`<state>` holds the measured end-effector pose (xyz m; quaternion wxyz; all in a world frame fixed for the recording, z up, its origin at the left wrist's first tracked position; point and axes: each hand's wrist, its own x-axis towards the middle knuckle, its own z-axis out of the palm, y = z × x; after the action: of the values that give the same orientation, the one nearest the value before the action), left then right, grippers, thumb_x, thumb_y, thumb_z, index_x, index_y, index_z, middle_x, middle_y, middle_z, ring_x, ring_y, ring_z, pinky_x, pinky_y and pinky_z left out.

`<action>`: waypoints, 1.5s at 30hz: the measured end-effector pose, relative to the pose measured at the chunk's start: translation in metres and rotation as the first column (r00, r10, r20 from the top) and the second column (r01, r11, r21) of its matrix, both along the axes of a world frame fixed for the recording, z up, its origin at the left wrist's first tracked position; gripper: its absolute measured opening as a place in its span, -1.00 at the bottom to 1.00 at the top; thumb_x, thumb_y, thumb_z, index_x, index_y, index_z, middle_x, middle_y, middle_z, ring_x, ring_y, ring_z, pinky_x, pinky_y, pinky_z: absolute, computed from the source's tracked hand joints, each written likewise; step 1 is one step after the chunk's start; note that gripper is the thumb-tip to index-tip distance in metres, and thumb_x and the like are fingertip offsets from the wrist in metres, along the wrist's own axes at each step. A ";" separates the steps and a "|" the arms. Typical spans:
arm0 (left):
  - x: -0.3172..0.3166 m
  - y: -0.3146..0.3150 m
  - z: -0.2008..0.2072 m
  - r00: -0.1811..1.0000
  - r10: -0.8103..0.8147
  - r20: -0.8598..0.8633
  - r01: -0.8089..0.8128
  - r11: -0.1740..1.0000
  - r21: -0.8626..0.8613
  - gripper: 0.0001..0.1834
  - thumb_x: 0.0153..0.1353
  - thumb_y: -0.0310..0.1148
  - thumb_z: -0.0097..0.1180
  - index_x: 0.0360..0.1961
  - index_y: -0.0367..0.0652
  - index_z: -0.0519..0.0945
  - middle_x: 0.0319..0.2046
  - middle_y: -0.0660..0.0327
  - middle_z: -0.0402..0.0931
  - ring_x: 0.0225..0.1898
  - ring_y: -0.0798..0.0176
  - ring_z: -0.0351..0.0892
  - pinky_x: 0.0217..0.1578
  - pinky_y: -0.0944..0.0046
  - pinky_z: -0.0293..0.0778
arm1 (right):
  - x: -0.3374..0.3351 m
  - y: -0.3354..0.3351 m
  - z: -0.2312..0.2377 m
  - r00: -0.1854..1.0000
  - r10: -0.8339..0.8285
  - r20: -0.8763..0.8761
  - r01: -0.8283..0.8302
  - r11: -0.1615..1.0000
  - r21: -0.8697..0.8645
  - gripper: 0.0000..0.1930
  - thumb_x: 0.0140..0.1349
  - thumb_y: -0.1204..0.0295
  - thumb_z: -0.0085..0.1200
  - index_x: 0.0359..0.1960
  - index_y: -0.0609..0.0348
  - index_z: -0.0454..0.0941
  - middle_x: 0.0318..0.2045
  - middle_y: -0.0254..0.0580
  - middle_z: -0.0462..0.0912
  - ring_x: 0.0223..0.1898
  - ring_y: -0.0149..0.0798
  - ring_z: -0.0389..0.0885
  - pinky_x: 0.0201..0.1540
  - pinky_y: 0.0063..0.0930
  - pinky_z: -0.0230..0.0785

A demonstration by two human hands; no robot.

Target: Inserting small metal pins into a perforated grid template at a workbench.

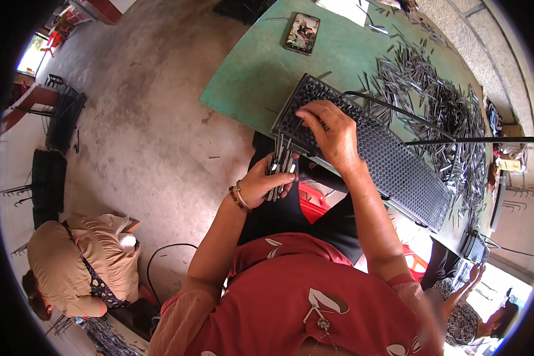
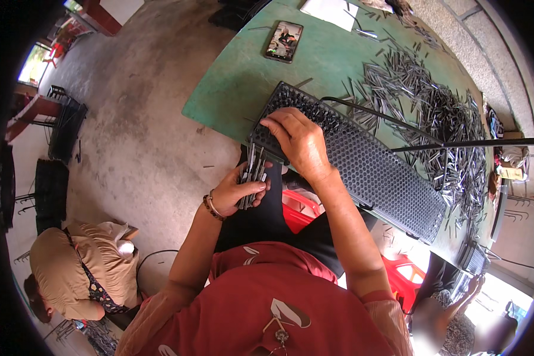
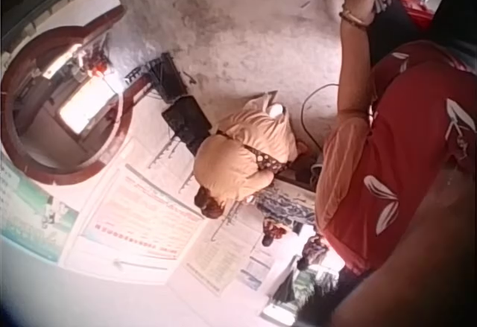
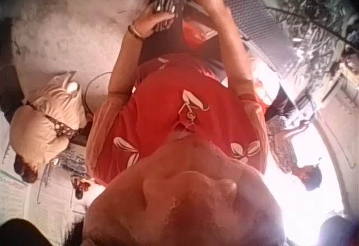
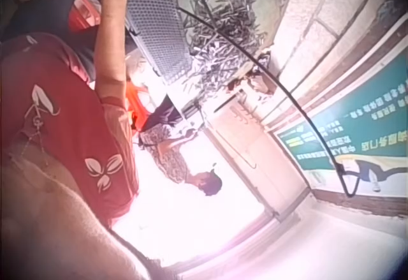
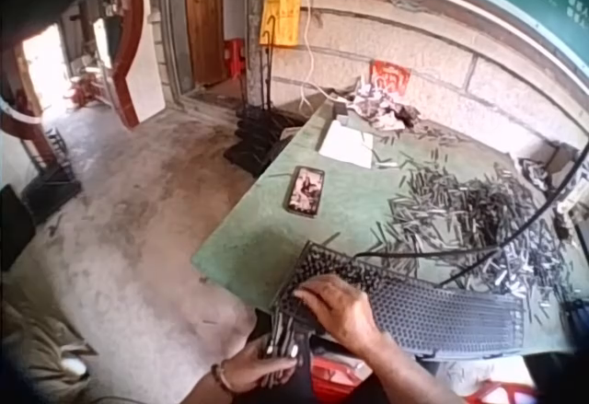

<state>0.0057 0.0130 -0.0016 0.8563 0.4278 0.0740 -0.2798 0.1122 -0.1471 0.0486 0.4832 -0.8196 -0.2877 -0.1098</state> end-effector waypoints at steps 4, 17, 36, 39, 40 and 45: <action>-0.001 0.000 -0.002 1.000 -0.002 0.000 0.002 1.000 -0.004 -0.50 0.15 -0.49 0.14 0.13 -0.19 0.32 -0.33 0.18 0.49 -0.44 0.43 0.44 -0.48 0.40 0.43 | 0.000 -0.002 -0.002 0.989 0.061 0.138 -0.052 0.996 -0.068 -0.87 0.10 0.53 0.19 -0.31 0.30 0.60 -0.30 -0.12 0.63 -0.30 -0.19 0.64 -0.23 -0.43 0.49; -0.003 -0.002 0.006 0.998 -0.055 0.042 0.052 0.997 0.057 -0.49 0.14 -0.50 0.13 0.14 -0.24 0.32 -0.37 0.20 0.49 -0.52 0.43 0.44 -0.51 0.41 0.40 | -0.002 0.001 -0.007 0.984 0.128 0.123 -0.096 0.966 -0.239 -0.83 0.05 0.51 0.22 -0.29 0.28 0.61 -0.22 -0.08 0.57 -0.28 -0.11 0.59 -0.24 -0.37 0.45; -0.002 -0.014 0.030 0.978 -0.164 0.129 0.155 0.985 0.077 -0.48 0.12 -0.48 0.17 0.12 -0.24 0.34 -0.40 0.30 0.47 -0.48 0.45 0.44 -0.49 0.42 0.42 | -0.017 -0.020 0.021 0.792 0.133 -0.596 -0.150 0.988 0.023 -0.80 0.19 0.37 0.20 -0.34 0.31 0.64 -0.39 -0.23 0.63 -0.41 -0.48 0.52 -0.29 -0.56 0.38; -0.002 -0.015 0.022 0.974 -0.174 0.146 0.154 0.978 0.139 -0.48 0.12 -0.48 0.17 0.12 -0.24 0.34 -0.40 0.30 0.47 -0.48 0.45 0.44 -0.49 0.42 0.42 | -0.019 -0.021 0.023 0.724 0.287 -0.628 -0.308 0.948 0.078 -0.75 0.18 0.36 0.20 -0.30 0.36 0.63 -0.49 -0.24 0.62 -0.43 -0.45 0.54 -0.33 -0.53 0.40; -0.001 -0.015 0.021 0.967 -0.192 0.171 0.170 0.977 0.132 -0.48 0.12 -0.49 0.17 0.13 -0.24 0.33 -0.40 0.31 0.46 -0.48 0.45 0.44 -0.49 0.42 0.42 | -0.018 -0.022 0.023 0.724 0.287 -0.627 -0.308 0.948 0.078 -0.75 0.18 0.36 0.20 -0.30 0.36 0.63 -0.49 -0.24 0.62 -0.43 -0.45 0.54 -0.33 -0.53 0.40; 0.001 -0.018 0.025 0.967 -0.206 0.148 0.189 0.975 0.116 -0.47 0.12 -0.50 0.16 0.14 -0.25 0.32 -0.40 0.31 0.46 -0.49 0.45 0.44 -0.50 0.42 0.41 | -0.013 -0.026 0.019 0.745 0.194 -0.638 -0.170 0.980 0.100 -0.80 0.15 0.41 0.23 -0.30 0.33 0.63 -0.46 -0.28 0.64 -0.42 -0.50 0.53 -0.34 -0.61 0.39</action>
<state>0.0064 -0.0046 0.0234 0.8046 0.4967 -0.0237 -0.3246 0.0994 -0.1735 0.0674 0.5752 -0.7666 -0.1807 0.2209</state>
